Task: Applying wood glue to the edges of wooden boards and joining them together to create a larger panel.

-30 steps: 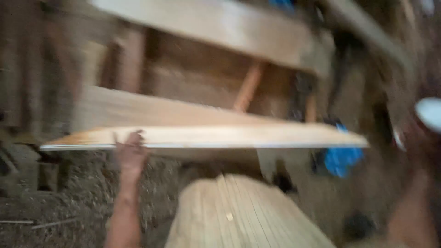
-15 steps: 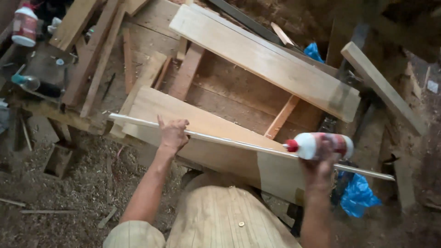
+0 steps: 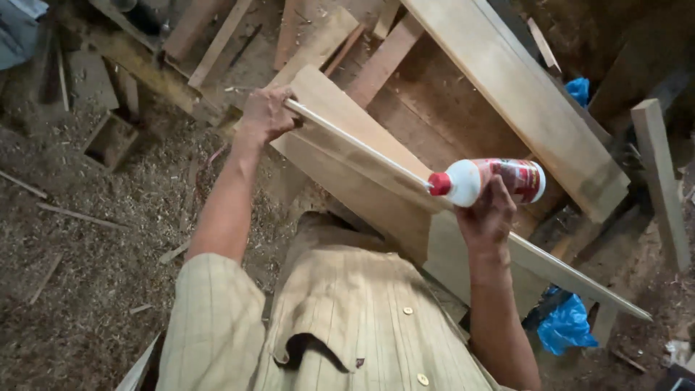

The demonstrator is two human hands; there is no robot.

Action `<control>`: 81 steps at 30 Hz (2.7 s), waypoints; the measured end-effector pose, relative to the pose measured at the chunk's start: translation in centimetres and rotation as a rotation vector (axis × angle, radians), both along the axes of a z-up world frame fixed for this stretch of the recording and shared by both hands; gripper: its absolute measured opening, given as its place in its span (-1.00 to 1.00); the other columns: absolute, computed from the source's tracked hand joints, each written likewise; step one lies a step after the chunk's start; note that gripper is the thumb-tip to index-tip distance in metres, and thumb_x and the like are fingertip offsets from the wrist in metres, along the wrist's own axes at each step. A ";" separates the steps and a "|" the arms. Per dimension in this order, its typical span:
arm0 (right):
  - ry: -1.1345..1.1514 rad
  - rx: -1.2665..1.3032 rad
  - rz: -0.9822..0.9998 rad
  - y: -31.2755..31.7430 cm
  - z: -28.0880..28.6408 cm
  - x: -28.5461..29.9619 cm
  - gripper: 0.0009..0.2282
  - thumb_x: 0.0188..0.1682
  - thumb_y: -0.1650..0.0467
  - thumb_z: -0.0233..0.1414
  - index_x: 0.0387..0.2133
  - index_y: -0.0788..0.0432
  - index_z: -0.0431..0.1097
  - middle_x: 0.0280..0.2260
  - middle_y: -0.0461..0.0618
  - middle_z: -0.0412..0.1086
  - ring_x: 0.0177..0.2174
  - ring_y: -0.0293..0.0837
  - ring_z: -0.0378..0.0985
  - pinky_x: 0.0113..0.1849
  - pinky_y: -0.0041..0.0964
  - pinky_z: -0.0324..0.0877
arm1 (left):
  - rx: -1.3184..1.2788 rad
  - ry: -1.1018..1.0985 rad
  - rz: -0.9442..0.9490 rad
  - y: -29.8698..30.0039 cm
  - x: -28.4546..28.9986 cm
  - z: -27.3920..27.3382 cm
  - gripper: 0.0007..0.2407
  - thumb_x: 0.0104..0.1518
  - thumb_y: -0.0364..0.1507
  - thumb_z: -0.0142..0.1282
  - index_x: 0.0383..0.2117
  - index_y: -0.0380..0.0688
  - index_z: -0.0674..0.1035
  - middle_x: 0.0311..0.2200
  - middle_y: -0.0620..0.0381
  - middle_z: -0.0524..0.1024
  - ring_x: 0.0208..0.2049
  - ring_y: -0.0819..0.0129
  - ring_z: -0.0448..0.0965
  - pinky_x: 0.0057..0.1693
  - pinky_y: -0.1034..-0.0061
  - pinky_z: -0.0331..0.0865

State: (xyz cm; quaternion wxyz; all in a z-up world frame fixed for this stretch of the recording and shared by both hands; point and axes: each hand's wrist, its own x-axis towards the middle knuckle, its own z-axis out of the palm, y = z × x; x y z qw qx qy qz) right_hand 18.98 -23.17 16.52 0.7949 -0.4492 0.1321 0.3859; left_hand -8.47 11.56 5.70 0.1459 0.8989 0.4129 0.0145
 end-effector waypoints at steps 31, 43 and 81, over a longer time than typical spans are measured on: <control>-1.370 -0.199 0.384 27.5 -1.6 -13.0 -0.63 -0.16 0.40 0.43 -0.16 0.33 0.48 -0.31 0.29 0.54 -0.30 0.17 0.67 -0.22 0.05 0.52 | -0.889 -0.813 0.294 0.2 -1.2 -5.3 -0.23 -0.30 -0.36 0.67 0.17 -0.20 0.50 -0.24 0.05 0.61 -0.10 0.33 0.59 0.05 0.55 0.53; -1.372 -0.271 0.411 25.5 0.3 -12.5 -0.73 -0.17 0.47 0.40 -0.22 0.28 0.56 -0.35 0.19 0.58 -0.31 0.08 0.68 -0.21 -0.05 0.47 | -0.837 -0.861 0.236 0.3 -1.5 -5.1 -0.27 -0.28 -0.47 0.63 0.15 -0.28 0.48 -0.27 -0.02 0.59 -0.13 0.24 0.59 0.02 0.52 0.50; -1.294 -0.436 0.204 12.0 -0.6 -6.8 -0.58 -0.27 0.42 0.44 -0.14 0.23 0.48 -0.20 0.02 0.57 -0.20 -0.06 0.63 -0.11 -0.16 0.62 | -0.706 -0.545 0.150 0.6 -2.5 0.4 -0.30 -0.11 -0.41 0.54 0.21 -0.15 0.37 0.11 -0.11 0.51 0.10 0.11 0.57 0.19 0.41 0.53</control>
